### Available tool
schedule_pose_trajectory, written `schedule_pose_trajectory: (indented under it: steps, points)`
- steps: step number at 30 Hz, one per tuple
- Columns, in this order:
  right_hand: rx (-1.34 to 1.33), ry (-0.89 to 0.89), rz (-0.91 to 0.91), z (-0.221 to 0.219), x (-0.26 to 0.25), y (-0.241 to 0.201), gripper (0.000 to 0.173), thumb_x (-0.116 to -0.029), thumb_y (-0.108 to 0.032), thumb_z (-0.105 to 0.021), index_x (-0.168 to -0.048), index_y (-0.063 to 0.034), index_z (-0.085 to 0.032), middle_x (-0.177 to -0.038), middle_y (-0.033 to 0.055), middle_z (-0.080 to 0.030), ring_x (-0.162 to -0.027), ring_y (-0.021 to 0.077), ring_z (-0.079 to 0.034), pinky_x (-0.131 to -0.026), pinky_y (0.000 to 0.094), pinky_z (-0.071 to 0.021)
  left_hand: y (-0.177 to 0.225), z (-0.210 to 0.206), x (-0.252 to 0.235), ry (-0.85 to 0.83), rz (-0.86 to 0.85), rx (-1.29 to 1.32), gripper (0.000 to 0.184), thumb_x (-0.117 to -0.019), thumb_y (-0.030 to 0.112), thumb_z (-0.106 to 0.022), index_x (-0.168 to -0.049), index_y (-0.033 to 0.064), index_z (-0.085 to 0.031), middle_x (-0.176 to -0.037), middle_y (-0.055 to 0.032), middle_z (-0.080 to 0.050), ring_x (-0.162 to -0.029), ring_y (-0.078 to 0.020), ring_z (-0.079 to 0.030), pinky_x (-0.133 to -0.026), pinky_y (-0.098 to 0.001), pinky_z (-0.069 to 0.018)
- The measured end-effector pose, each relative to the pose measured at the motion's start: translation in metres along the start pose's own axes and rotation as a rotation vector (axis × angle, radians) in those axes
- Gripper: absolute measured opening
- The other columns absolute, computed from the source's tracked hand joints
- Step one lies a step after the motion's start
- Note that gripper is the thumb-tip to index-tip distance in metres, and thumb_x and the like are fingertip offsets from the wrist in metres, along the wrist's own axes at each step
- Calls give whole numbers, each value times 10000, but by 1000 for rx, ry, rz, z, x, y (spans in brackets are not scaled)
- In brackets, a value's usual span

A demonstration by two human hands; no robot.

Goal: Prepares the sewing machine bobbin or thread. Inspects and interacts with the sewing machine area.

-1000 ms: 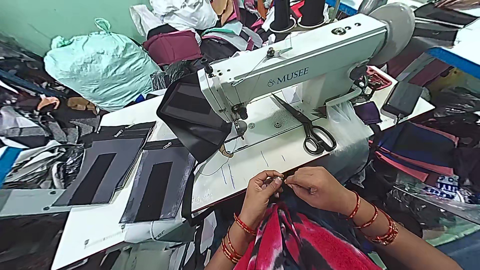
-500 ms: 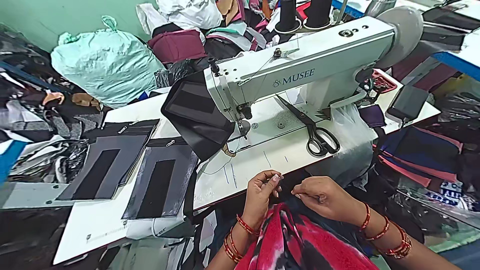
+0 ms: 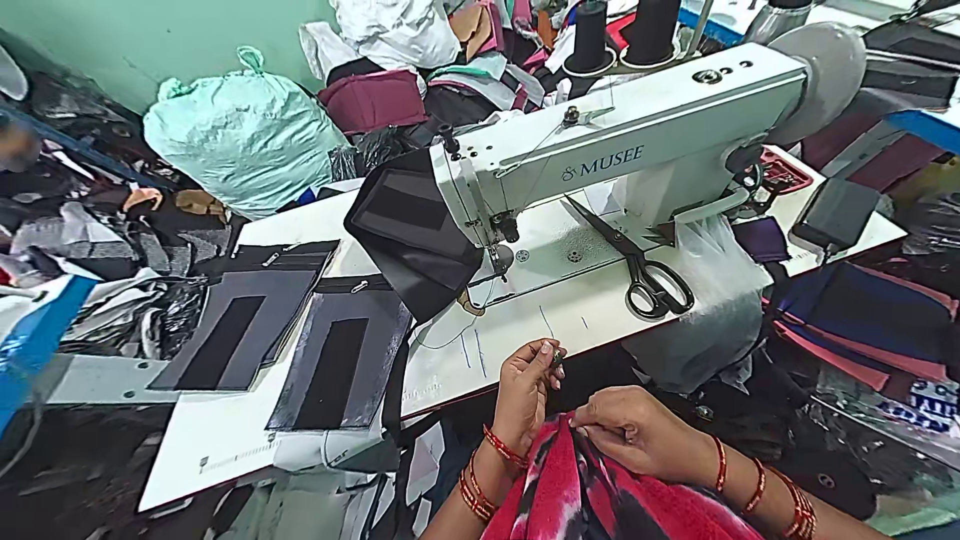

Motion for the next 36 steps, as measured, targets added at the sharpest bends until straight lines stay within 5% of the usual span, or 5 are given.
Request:
schedule_pose_trajectory:
  steps: [8, 16, 23, 28, 36]
  points:
    - [-316, -14, -69, -6, -16, -10, 183, -971, -76, -583, -990, 44, -720, -771, 71, -676, -643, -19, -536, -621, 91, -436, 14, 14, -3, 78, -126, -38, 189, -1036, 12, -505, -1010, -23, -689, -822, -47, -729, -608, -45, -637, -573, -173, -536]
    - [-307, 20, -77, 30, -44, -14, 138, -987, -87, -600, -1026, -7, -706, -736, -33, -630, -604, -111, -448, -555, 42, -363, 95, 64, 27, 200, -933, -534, 188, -930, 80, -680, -1086, -19, -716, -992, 14, -715, -815, 6, -682, -735, -170, -596]
    - [430, -31, 30, 17, -91, -38, 248, -975, -150, -516, -1005, -109, -758, -837, 16, -732, -757, 102, -685, -719, 248, -560, 128, 118, 56, 323, -977, -525, 221, -942, 109, -685, -1136, 7, -709, -1048, 42, -729, -851, -31, -718, -776, -225, -631]
    - [293, -215, 147, -11, -133, -94, 201, -1004, -162, -499, -967, -102, -687, -672, 10, -620, -576, 119, -598, -511, 290, -484, 121, 148, 73, 273, -1009, -585, 291, -979, 232, -686, -1248, 127, -721, -1174, 54, -725, -981, -41, -718, -870, -238, -617]
    - [402, -425, 327, -188, -142, -155, 100, -918, -70, -629, -961, -31, -710, -735, 123, -672, -699, 296, -701, -525, 411, -532, 54, 121, 67, 117, -483, 437, 250, -991, -4, -547, -1176, 120, -661, -1022, -42, -776, -924, -171, -767, -818, -298, -637]
Point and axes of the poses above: each hand's wrist, its own x-axis away from the middle knuckle, its own z-axis out of the back of the hand, y = z × x, the point moved 8 cm from there along -x, towards the middle knuckle
